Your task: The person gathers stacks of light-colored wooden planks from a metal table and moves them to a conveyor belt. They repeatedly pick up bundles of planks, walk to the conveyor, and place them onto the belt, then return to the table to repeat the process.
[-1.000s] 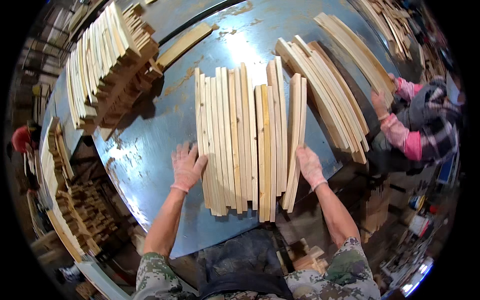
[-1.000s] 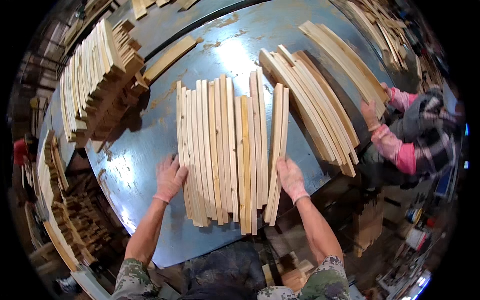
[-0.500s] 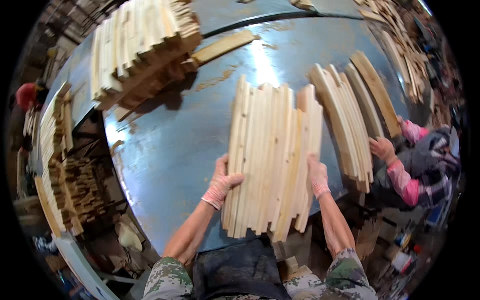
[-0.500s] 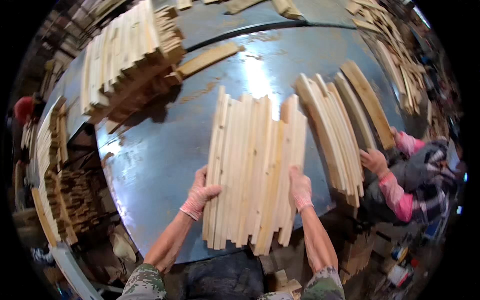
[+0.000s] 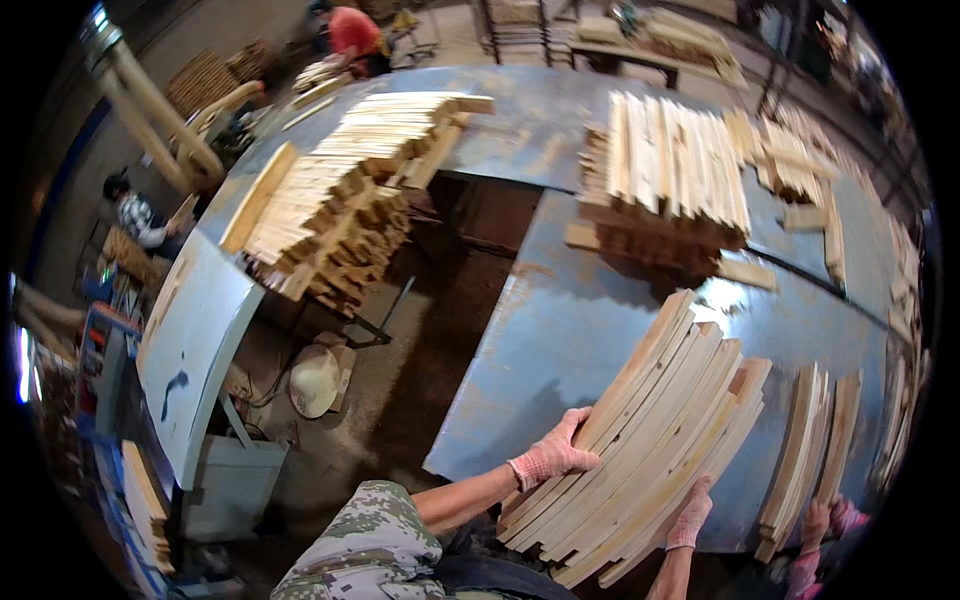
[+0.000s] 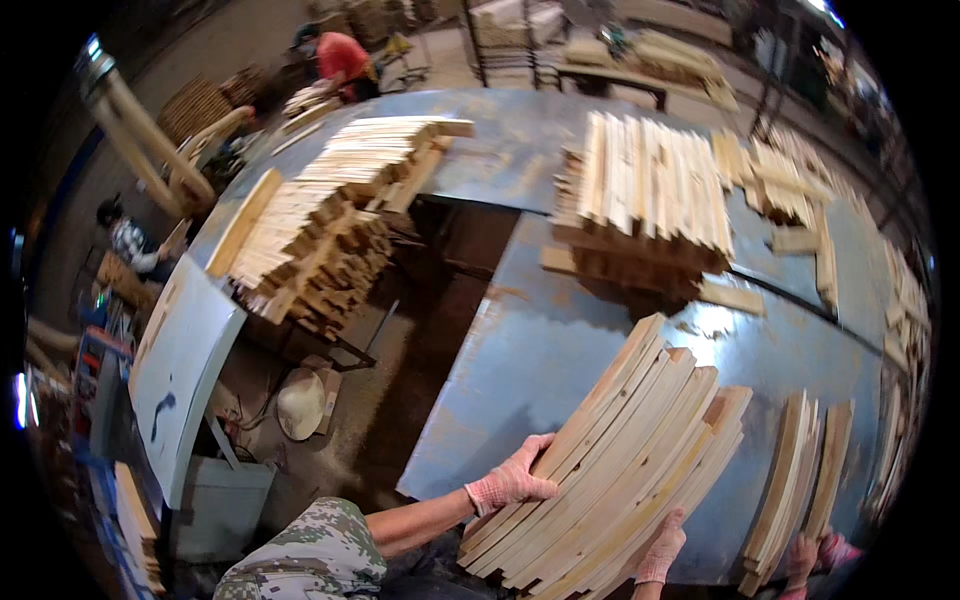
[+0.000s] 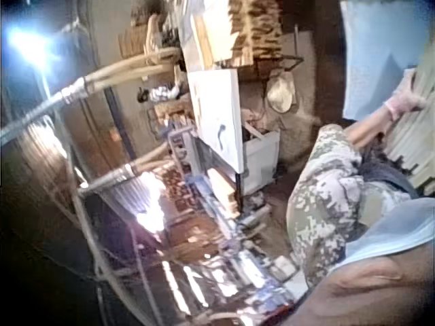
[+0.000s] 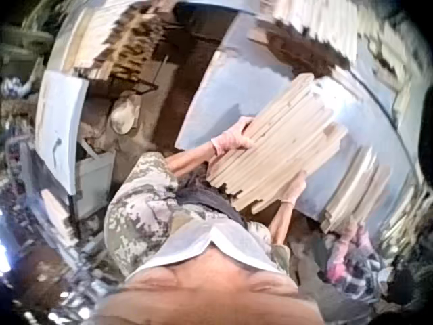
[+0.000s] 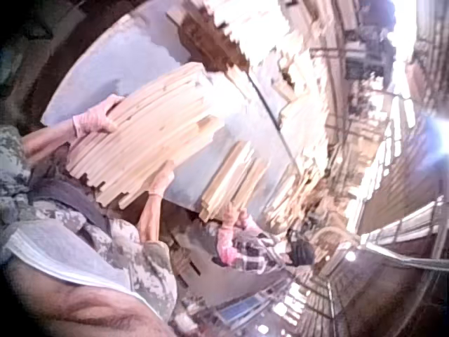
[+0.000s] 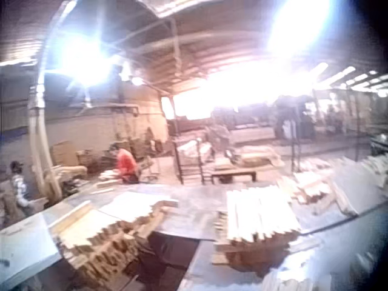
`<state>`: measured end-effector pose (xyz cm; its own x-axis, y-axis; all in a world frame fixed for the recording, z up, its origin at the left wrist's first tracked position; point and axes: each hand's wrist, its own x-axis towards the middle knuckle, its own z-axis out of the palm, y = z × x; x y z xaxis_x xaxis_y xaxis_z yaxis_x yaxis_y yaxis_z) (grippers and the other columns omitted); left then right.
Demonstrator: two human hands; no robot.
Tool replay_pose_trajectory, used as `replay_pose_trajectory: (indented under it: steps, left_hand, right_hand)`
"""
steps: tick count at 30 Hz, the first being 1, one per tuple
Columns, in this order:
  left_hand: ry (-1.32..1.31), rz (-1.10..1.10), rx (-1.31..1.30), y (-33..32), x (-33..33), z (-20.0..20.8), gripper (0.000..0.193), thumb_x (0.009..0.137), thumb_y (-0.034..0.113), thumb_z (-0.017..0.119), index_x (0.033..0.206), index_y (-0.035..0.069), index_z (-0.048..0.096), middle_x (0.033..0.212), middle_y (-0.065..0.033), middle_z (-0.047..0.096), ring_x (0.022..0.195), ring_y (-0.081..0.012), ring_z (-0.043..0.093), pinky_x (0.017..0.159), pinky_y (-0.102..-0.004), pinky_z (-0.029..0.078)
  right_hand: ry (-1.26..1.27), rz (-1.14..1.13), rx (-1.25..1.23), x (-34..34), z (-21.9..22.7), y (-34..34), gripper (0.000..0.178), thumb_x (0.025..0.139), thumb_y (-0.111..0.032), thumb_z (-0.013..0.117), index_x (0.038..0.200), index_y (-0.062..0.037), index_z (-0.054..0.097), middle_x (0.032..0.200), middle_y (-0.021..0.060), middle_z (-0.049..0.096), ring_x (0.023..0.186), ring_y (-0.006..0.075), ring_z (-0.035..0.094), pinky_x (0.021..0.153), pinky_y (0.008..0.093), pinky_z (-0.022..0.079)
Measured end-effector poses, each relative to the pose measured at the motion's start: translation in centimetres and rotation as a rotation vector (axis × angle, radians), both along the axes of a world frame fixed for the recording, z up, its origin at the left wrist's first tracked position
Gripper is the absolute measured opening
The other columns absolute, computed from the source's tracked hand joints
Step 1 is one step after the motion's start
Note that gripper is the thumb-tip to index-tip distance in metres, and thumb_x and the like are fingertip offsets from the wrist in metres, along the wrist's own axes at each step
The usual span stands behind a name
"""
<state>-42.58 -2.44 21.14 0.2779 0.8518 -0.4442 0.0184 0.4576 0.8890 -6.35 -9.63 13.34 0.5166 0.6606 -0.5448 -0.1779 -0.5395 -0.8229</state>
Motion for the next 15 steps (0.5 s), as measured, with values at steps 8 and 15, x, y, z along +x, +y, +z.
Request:
replay_pose_trajectory:
  steps: [8,15]
  left_hand:
    - [-0.232,0.32,0.26,-11.4,-25.3,6.5,0.104,0.073,0.02,0.09,0.16,0.008,0.033,0.149,-0.0138,0.049,0.14,-0.0265,0.047,0.12,-0.0432,0.039]
    - [-0.011,0.807,0.406,-24.0,-43.9,10.2,0.106,0.075,0.027,0.092,0.161,0.009,0.032,0.145,-0.0166,0.053,0.136,-0.0293,0.052,0.115,-0.0427,0.043]
  right_hand:
    - [0.061,0.355,0.361,-24.9,11.6,1.0,0.056,0.103,-0.065,0.061,0.099,-0.0088,0.067,0.097,-0.0016,0.064,0.093,0.0122,0.06,0.087,0.0334,0.052]
    - [0.123,0.863,0.47,-49.8,16.2,5.0,0.062,0.103,-0.062,0.062,0.111,-0.0017,0.072,0.105,0.0039,0.07,0.096,0.0152,0.065,0.088,0.0339,0.055]
